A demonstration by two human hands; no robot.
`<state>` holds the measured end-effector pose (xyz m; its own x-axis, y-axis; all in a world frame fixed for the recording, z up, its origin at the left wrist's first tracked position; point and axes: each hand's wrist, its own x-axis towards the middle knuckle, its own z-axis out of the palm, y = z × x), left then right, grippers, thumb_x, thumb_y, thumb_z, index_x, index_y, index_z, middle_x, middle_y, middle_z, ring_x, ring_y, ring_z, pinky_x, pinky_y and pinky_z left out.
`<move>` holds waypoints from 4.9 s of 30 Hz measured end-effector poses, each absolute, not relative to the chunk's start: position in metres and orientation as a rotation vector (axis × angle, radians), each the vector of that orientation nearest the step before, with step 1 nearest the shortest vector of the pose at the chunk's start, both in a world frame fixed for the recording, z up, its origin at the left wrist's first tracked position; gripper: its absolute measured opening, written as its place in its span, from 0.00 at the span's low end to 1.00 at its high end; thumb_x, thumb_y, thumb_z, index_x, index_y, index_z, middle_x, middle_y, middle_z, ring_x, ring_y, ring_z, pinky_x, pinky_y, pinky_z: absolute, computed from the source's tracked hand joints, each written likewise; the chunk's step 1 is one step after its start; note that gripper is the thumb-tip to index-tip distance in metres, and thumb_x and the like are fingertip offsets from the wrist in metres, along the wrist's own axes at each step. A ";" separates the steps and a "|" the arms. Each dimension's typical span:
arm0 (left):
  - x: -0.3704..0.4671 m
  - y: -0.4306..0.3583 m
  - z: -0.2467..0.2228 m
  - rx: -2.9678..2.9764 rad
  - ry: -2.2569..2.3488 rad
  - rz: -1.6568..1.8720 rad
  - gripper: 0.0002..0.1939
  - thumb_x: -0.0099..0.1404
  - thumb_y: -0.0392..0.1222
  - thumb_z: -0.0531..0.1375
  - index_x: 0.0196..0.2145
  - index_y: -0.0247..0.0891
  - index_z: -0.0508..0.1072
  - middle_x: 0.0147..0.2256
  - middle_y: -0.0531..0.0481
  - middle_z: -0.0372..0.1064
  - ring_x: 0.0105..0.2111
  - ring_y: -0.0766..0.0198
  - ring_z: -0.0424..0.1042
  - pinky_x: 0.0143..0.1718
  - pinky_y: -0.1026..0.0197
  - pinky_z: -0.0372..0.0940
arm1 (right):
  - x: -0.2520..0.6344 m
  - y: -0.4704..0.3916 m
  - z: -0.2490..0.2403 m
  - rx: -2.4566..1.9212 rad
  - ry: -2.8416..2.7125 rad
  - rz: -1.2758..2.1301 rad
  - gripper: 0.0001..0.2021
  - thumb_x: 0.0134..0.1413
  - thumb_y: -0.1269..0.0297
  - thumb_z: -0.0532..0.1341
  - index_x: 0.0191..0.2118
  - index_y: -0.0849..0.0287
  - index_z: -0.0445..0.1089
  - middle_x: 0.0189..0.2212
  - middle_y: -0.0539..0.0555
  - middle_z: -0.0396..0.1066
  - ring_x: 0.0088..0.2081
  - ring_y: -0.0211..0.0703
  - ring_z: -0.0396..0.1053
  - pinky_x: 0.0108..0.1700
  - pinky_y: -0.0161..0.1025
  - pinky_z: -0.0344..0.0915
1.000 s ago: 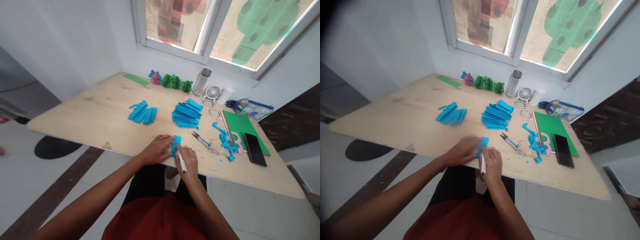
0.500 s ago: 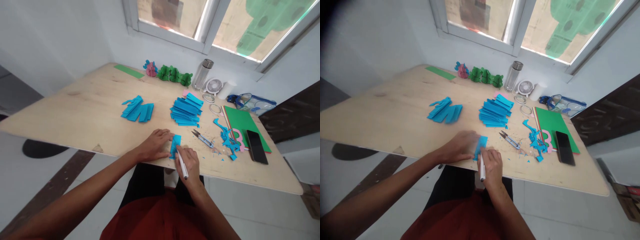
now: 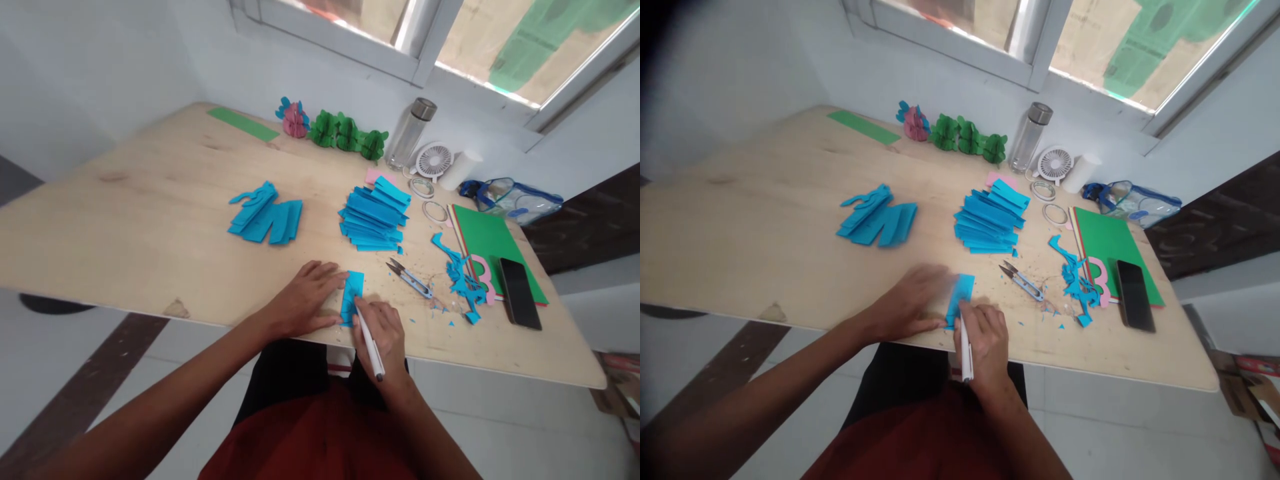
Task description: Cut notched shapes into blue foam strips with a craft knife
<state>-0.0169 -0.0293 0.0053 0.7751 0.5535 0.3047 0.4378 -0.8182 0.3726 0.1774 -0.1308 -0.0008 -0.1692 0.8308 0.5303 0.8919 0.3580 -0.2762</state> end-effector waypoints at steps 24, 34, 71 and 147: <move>-0.020 -0.028 0.005 2.631 0.762 0.593 0.33 0.63 0.49 0.65 0.62 0.37 0.63 0.60 0.37 0.66 0.63 0.43 0.59 0.64 0.38 0.52 | 0.168 -0.091 0.012 -1.595 -1.350 0.650 0.07 0.61 0.61 0.59 0.41 0.55 0.72 0.35 0.54 0.77 0.38 0.45 0.76 0.39 0.41 0.72; -0.020 -0.029 0.005 2.632 0.767 0.607 0.30 0.65 0.50 0.63 0.60 0.36 0.63 0.60 0.38 0.66 0.63 0.45 0.59 0.65 0.39 0.52 | 0.165 -0.088 0.017 -1.591 -1.422 0.587 0.07 0.61 0.63 0.59 0.39 0.54 0.74 0.37 0.54 0.79 0.40 0.46 0.76 0.45 0.45 0.71; -0.020 -0.027 0.002 2.653 0.739 0.566 0.25 0.66 0.53 0.60 0.56 0.37 0.68 0.61 0.38 0.64 0.63 0.44 0.58 0.64 0.39 0.50 | 0.164 -0.103 0.022 -1.626 -1.528 0.393 0.07 0.61 0.65 0.57 0.40 0.55 0.74 0.36 0.54 0.79 0.38 0.46 0.77 0.44 0.45 0.72; -0.021 -0.024 0.001 2.691 0.672 0.544 0.25 0.65 0.50 0.62 0.57 0.41 0.67 0.63 0.43 0.62 0.64 0.44 0.55 0.65 0.39 0.48 | 0.167 -0.099 0.016 -1.608 -1.441 0.561 0.07 0.62 0.62 0.58 0.41 0.55 0.72 0.36 0.54 0.77 0.38 0.45 0.75 0.39 0.42 0.71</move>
